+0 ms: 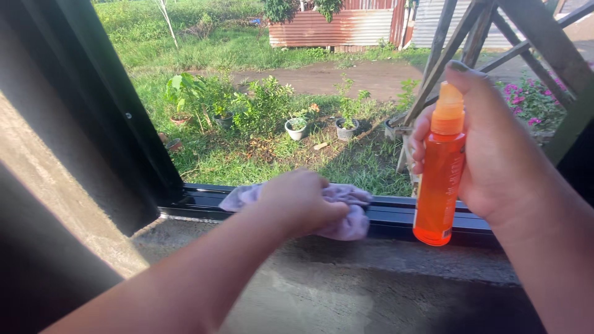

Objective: The person cleans a window frame and sill using a spray bottle and cloth, then wipes a standing fan, and finally cleans another window frame. The person sprays cleaner and wipes surfaces with a cloth.

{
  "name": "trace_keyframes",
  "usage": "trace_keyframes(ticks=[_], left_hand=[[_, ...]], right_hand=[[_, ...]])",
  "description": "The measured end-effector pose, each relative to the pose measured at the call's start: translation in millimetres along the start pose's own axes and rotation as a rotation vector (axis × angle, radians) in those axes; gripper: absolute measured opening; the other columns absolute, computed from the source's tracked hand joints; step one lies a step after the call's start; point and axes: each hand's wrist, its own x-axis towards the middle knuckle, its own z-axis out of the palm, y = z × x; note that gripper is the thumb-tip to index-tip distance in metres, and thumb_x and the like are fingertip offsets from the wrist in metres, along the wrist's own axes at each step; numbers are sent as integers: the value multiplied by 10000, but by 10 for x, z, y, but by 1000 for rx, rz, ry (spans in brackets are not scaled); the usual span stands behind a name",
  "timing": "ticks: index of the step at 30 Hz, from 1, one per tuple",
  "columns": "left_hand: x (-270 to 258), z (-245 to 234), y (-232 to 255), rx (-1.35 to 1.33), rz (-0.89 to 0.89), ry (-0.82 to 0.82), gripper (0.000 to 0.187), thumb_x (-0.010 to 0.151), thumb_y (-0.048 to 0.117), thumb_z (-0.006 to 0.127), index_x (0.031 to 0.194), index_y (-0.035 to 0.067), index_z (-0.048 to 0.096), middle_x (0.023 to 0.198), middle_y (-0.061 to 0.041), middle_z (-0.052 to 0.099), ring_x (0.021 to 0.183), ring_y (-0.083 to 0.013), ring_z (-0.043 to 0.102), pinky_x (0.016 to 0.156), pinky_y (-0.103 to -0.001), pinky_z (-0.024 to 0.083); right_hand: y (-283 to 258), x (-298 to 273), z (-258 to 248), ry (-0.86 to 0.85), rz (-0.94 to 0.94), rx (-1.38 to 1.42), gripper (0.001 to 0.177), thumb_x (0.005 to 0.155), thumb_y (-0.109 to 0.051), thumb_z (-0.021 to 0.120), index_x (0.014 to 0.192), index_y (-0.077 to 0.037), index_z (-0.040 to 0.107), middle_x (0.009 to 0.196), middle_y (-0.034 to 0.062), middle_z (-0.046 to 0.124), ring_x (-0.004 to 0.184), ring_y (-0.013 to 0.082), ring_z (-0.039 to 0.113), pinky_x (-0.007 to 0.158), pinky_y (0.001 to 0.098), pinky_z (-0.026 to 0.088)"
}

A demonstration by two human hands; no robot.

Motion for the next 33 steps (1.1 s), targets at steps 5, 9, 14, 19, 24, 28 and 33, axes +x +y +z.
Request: trace_keyframes(ticks=[5, 9, 14, 19, 24, 28, 33], left_hand=[[-496, -394, -1149, 289, -133, 25, 623, 846, 624, 514, 1253, 191, 702, 1155, -134, 676, 1111, -310, 623, 952, -462, 518], [-509, -342, -1450, 255, -285, 102, 751, 773, 641, 619, 1406, 236, 588, 1262, -239, 567, 1131, -396, 586, 958, -486, 506], [64, -249, -1212, -636, -311, 274, 577, 696, 365, 792, 1175, 54, 710, 1014, -127, 760, 876, -227, 760, 764, -350, 626], [258, -733, -821, -918, 31, 721, 417, 721, 282, 805, 1007, 9, 672, 891, -119, 723, 772, -197, 701, 677, -339, 574], [-217, -981, -1118, -2, -101, 731, 502, 688, 375, 890, 1116, 170, 728, 1033, -107, 587, 1066, -324, 584, 847, -478, 529], [-396, -498, -1234, 340, -423, 91, 756, 887, 669, 620, 1440, 188, 436, 1397, -227, 474, 1248, -395, 481, 1000, -519, 467], [-56, -428, -1408, 282, -546, -26, 791, 808, 649, 674, 1406, 154, 521, 1307, -142, 636, 1222, -303, 622, 987, -451, 563]], right_hand=[[66, 4, 229, 17, -64, -1, 578, 1035, -536, 449, 752, -49, 581, 639, 121, 559, 645, 263, 580, 645, 415, 508], [171, 87, 395, -1, -57, 83, 579, 1080, -532, 477, 799, -39, 596, 684, 108, 578, 661, 260, 593, 645, 421, 515], [242, 175, 641, 68, -9, 119, 508, 1062, -513, 485, 832, -73, 590, 706, 88, 579, 651, 254, 582, 629, 437, 512], [186, 239, 586, 17, -12, 154, 573, 1056, -566, 497, 833, -47, 590, 721, 116, 567, 676, 271, 582, 665, 449, 515], [154, 237, 303, -21, -29, 147, 618, 1036, -607, 499, 824, -32, 577, 744, 153, 563, 704, 294, 569, 701, 457, 512], [199, 180, 226, 15, 12, 116, 655, 1053, -627, 503, 826, -19, 590, 758, 152, 578, 712, 295, 570, 686, 453, 502], [156, 153, 121, 19, 56, 142, 651, 1060, -625, 510, 823, -23, 587, 760, 138, 582, 703, 310, 571, 670, 464, 496]])
